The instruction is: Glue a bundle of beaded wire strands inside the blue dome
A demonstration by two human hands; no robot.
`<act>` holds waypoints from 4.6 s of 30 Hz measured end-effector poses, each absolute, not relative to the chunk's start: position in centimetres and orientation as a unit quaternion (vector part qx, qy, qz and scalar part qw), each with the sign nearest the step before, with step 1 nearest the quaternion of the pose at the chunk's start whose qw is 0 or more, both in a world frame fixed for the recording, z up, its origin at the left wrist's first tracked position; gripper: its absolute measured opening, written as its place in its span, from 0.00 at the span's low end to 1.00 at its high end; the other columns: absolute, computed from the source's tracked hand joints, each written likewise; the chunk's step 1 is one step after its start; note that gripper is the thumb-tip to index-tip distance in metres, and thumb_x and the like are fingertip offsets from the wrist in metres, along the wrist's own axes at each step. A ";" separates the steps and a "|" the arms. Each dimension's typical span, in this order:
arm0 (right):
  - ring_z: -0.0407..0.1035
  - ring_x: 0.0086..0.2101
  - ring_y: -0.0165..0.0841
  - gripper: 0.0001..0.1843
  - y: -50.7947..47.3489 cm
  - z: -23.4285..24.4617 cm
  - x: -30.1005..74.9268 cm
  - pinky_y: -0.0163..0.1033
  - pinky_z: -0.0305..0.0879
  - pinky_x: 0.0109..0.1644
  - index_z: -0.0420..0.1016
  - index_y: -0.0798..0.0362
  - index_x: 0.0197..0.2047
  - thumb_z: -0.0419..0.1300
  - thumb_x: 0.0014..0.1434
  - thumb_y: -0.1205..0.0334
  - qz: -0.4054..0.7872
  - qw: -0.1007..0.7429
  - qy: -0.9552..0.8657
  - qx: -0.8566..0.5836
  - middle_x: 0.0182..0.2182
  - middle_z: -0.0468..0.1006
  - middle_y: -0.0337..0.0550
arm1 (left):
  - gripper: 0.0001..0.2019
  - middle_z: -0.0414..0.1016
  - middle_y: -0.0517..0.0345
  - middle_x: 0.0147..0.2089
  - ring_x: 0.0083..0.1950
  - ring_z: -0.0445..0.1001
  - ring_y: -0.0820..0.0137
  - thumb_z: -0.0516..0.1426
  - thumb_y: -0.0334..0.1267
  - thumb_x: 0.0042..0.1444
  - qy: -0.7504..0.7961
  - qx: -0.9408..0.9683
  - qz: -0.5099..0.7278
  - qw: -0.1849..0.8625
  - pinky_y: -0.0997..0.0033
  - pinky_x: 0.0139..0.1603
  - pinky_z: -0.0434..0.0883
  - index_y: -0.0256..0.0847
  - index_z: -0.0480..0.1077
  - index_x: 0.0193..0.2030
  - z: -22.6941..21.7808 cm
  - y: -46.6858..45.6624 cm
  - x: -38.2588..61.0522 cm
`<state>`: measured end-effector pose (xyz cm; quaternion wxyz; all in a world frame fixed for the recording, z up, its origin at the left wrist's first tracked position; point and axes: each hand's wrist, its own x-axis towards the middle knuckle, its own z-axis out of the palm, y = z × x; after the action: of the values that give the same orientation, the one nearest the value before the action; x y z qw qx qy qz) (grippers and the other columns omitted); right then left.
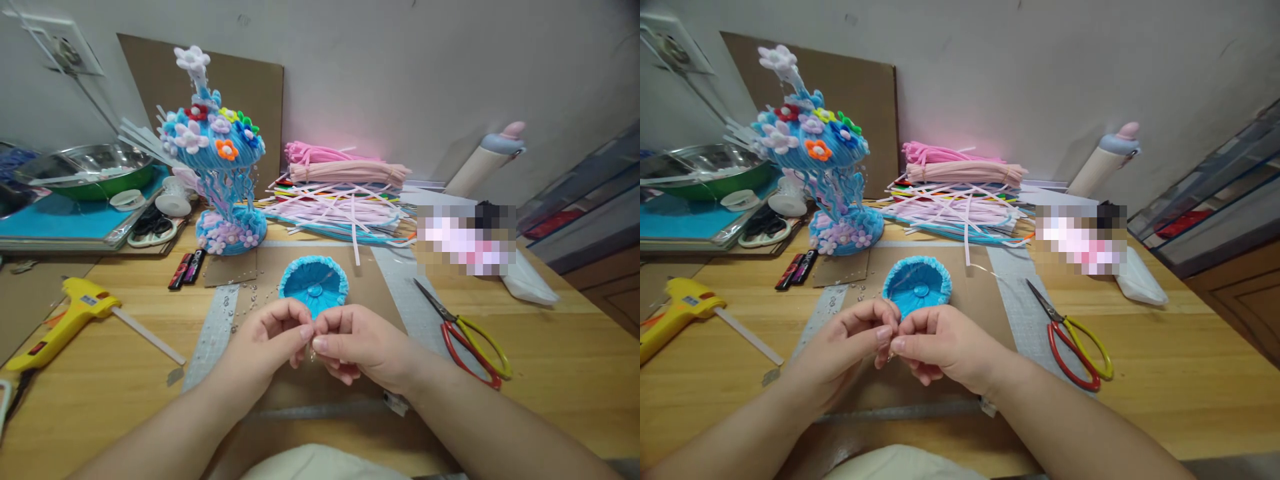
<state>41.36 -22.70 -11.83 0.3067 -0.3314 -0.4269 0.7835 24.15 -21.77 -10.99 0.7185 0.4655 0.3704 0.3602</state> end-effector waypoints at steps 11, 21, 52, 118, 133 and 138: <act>0.57 0.16 0.21 0.14 -22.7 -11.6 41.3 0.26 0.48 0.17 0.69 0.57 0.30 0.65 0.55 0.55 0.756 0.367 -0.408 -0.357 0.18 0.64 0.31 | 0.04 0.70 0.60 0.34 0.36 0.69 0.74 0.62 0.34 0.53 0.354 0.521 0.423 0.652 0.78 0.35 0.68 0.40 0.70 0.33 -10.8 -22.3 23.8; 0.60 0.17 0.21 0.14 -23.0 -10.9 41.5 0.25 0.49 0.18 0.71 0.57 0.31 0.65 0.55 0.54 0.779 0.367 -0.391 -0.324 0.19 0.67 0.34 | 0.03 0.71 0.61 0.31 0.35 0.70 0.74 0.60 0.32 0.55 0.322 0.580 0.466 0.586 0.76 0.38 0.69 0.42 0.72 0.32 -11.0 -22.5 23.9; 0.69 0.28 0.31 0.04 -24.1 -11.3 41.0 0.35 0.64 0.32 0.76 0.53 0.36 0.60 0.61 0.64 0.305 0.475 -0.723 -0.399 0.28 0.77 0.42 | 0.10 0.65 0.62 0.26 0.27 0.60 0.76 0.63 0.41 0.51 0.376 0.485 0.427 0.664 0.77 0.29 0.59 0.38 0.69 0.25 -11.2 -22.0 24.1; 0.70 0.27 0.29 0.10 -24.8 -10.8 40.3 0.33 0.66 0.33 0.72 0.51 0.34 0.56 0.57 0.77 0.263 0.557 -0.715 -0.332 0.26 0.76 0.39 | 0.05 0.72 0.60 0.33 0.32 0.70 0.76 0.62 0.40 0.54 0.264 0.443 0.413 0.750 0.78 0.33 0.69 0.43 0.74 0.35 -11.5 -22.5 23.8; 0.64 0.25 0.27 0.06 -24.3 -11.3 39.9 0.32 0.63 0.26 0.68 0.52 0.36 0.60 0.54 0.69 0.415 0.512 -0.630 -0.411 0.27 0.69 0.37 | 0.06 0.71 0.61 0.28 0.31 0.68 0.76 0.63 0.34 0.50 0.400 0.485 0.408 0.662 0.78 0.33 0.67 0.37 0.70 0.27 -10.5 -22.1 24.4; 0.68 0.29 0.30 0.03 -24.0 -11.3 40.5 0.35 0.66 0.33 0.73 0.52 0.33 0.60 0.58 0.70 0.369 0.535 -0.660 -0.376 0.28 0.73 0.40 | 0.08 0.73 0.61 0.26 0.27 0.71 0.75 0.63 0.36 0.51 0.403 0.457 0.357 0.708 0.77 0.31 0.69 0.36 0.68 0.29 -10.4 -22.0 24.5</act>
<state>40.49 -24.04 -11.26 0.5352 -0.3762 -0.6600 0.3693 24.51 -21.99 -10.43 0.7078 0.4571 0.4028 0.3575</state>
